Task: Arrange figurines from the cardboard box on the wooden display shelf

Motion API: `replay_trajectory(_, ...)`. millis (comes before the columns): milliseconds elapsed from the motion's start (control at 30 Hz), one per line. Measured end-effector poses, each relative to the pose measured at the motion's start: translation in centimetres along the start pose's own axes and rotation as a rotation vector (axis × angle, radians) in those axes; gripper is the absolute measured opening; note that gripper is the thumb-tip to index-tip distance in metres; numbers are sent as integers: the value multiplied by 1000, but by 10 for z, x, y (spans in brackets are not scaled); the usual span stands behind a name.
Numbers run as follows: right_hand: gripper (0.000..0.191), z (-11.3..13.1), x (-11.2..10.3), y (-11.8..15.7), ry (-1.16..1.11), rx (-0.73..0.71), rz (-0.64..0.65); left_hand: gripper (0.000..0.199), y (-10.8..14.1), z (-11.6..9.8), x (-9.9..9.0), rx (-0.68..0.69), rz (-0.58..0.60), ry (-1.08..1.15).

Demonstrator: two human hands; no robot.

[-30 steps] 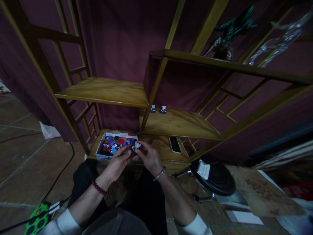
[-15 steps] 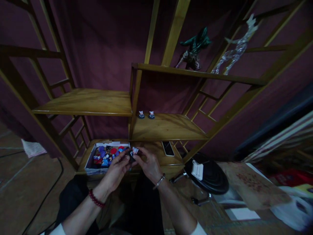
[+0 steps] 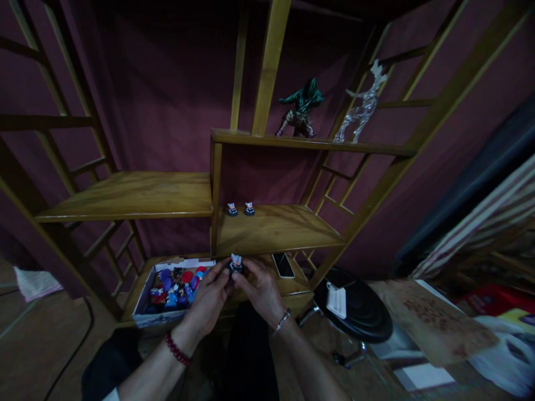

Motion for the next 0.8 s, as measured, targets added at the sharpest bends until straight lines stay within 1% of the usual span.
replay_trajectory(100,34,-7,-1,-3,-8,2,17,32,-5,1,8,6,30,-34)
replay_trajectory(200,35,-14,-4,-6,8,2,0,35,-9,1,14,9,37,-66)
replay_trajectory(300,33,-19,-7,-9,20,7,-3,34,-14,2,15,13,29,-114)
replay_trajectory(367,32,-21,-9,-11,15,13,-3,31,-18,3,14,28,16,-193)
replay_trajectory(467,32,-27,-11,-12,-2,22,-8,28,-23,1,13,77,-13,-354)
replay_trajectory(600,38,-35,-16,-15,-24,59,-39,27,-28,-8,21,177,-32,-507)
replay_trajectory(800,36,-41,-25,-25,-10,35,-38,26,-41,-12,33,277,-3,-652)
Point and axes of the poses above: each hand's wrist, its own y-axis away from the middle knuckle, its own x-axis out of the palm, z = x × y, the point moved 7 cm from there along -y, towards the middle knuckle, and after that the axes turned 7 degrees about y, right-handed, at the moved point
